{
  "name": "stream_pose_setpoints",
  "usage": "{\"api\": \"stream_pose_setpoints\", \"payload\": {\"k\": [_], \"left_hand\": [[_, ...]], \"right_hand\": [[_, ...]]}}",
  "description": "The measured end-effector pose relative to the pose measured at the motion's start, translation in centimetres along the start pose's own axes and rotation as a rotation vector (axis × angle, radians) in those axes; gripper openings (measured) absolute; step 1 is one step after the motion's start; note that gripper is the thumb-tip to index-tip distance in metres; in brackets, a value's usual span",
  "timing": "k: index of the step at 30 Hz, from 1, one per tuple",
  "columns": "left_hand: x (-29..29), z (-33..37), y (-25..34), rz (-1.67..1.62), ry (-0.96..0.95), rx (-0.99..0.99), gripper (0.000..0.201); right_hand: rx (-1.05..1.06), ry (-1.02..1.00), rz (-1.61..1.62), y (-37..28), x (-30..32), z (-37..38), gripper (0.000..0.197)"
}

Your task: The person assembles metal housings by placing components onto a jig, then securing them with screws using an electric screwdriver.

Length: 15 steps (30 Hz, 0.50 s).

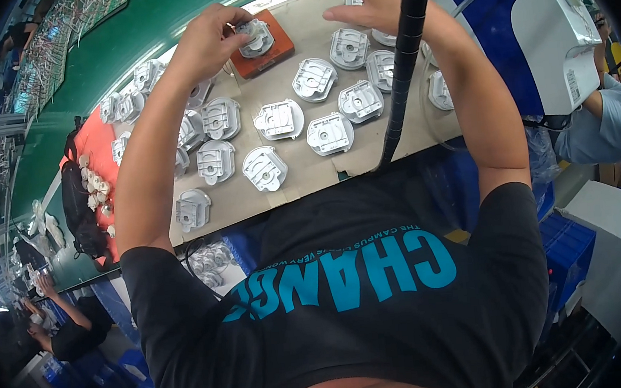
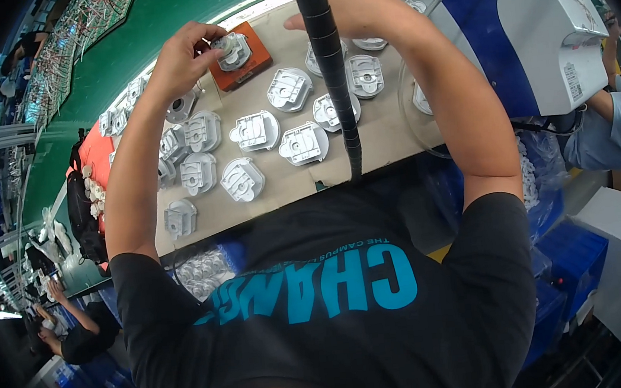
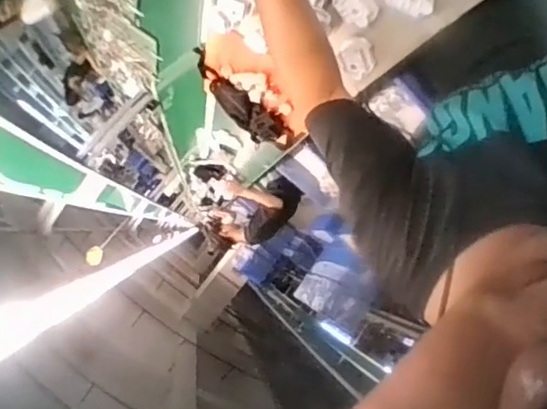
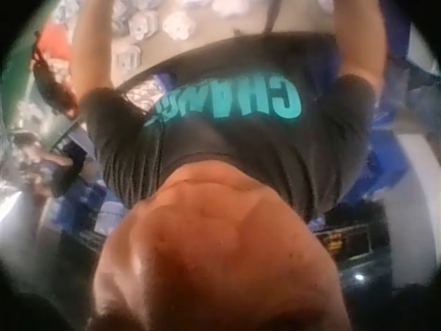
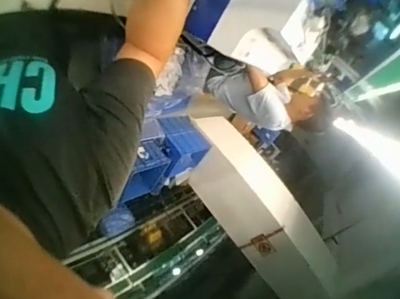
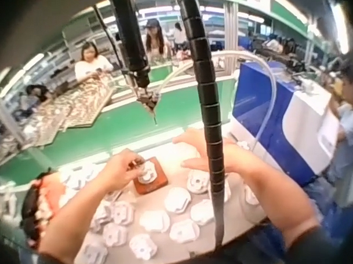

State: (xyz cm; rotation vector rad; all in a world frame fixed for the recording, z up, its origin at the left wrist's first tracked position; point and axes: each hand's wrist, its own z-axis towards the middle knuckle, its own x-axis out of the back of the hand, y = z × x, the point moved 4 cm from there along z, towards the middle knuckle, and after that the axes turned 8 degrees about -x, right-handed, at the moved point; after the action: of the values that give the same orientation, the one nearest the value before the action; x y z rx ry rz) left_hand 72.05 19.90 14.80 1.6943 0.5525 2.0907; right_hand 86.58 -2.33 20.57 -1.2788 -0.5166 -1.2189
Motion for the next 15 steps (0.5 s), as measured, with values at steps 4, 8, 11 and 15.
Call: {"api": "stream_pose_setpoints", "payload": {"k": [4, 8, 11, 15], "left_hand": [[-0.4, 0.2, 0.3, 0.028, 0.009, -0.019, 0.029], [0.0, 0.2, 0.2, 0.067, -0.023, 0.022, 0.029], [-0.5, 1.1, 0.5, 0.069, -0.007, -0.009, 0.03], [-0.5, 0.7, 0.2, 0.115, -0.01, -0.029, 0.031]], "right_hand": [[0.113, 0.113, 0.103, -1.1, 1.2, 0.6, 0.049], [0.086, 0.088, 0.342, -2.0, 2.1, 1.3, 0.043], [0.353, 0.213, 0.422, -3.4, 4.6, 0.4, 0.038], [0.09, 0.252, 0.388, -6.9, 5.7, 1.4, 0.039]]}}
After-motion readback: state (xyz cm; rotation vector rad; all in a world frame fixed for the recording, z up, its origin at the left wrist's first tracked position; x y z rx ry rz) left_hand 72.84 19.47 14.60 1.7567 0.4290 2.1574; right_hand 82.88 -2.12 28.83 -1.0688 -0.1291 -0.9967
